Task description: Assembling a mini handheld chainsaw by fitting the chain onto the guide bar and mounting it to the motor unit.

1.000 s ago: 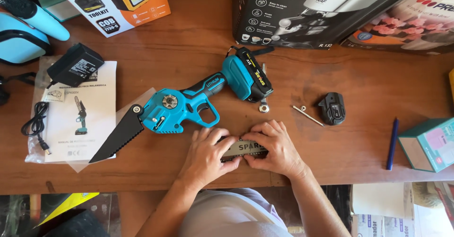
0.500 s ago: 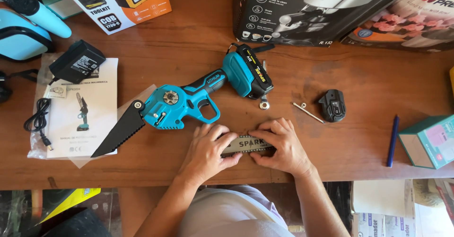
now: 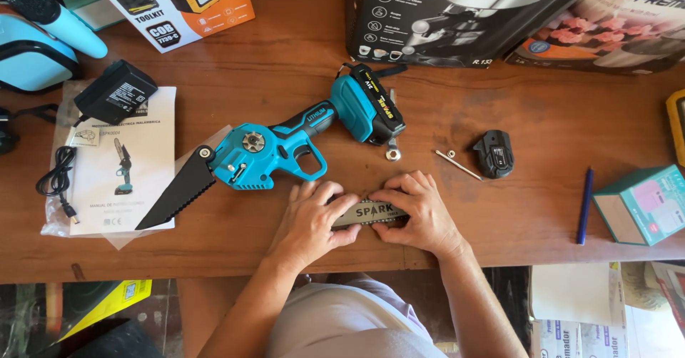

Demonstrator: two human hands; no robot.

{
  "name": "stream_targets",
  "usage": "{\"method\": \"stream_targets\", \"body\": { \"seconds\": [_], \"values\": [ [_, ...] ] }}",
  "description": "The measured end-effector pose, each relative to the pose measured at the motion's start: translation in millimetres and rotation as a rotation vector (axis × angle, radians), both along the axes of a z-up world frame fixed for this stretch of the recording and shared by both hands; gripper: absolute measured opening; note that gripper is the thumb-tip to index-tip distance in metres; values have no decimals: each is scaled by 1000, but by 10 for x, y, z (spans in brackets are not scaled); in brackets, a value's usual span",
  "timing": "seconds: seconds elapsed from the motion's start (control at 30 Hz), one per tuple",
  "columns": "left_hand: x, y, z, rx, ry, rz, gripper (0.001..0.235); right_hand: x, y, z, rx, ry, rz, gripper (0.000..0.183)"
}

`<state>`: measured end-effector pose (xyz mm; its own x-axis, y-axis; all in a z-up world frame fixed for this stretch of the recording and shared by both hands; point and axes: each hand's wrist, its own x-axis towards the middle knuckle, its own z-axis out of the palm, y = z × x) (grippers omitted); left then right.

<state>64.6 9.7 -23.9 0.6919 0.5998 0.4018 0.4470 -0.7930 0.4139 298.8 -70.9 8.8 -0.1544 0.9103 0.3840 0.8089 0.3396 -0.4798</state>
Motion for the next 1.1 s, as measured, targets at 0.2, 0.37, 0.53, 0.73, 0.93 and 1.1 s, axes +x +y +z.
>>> {"method": "stream_targets", "body": {
  "seconds": [0.2, 0.37, 0.53, 0.73, 0.93, 1.1],
  "values": [
    [0, 3, 31, 9, 1, -3, 40, 82, -87, 50, -1, 34, -35, 57],
    [-5, -6, 32, 19, 10, -5, 41, 256, -245, 92, -21, 58, -86, 56],
    [5, 0, -2, 19, 15, 3, 41, 289, -277, 83, -39, 104, -107, 45],
    [-1, 1, 12, 35, 14, 8, 42, 296, -291, 51, -61, 105, -111, 41],
    [2, 0, 22, 46, 2, 8, 41, 323, -340, 150, -74, 149, -107, 55],
    [8, 2, -28, 64, -5, 13, 43, 459, -466, 124, -88, 120, -177, 50]
  ]
}}
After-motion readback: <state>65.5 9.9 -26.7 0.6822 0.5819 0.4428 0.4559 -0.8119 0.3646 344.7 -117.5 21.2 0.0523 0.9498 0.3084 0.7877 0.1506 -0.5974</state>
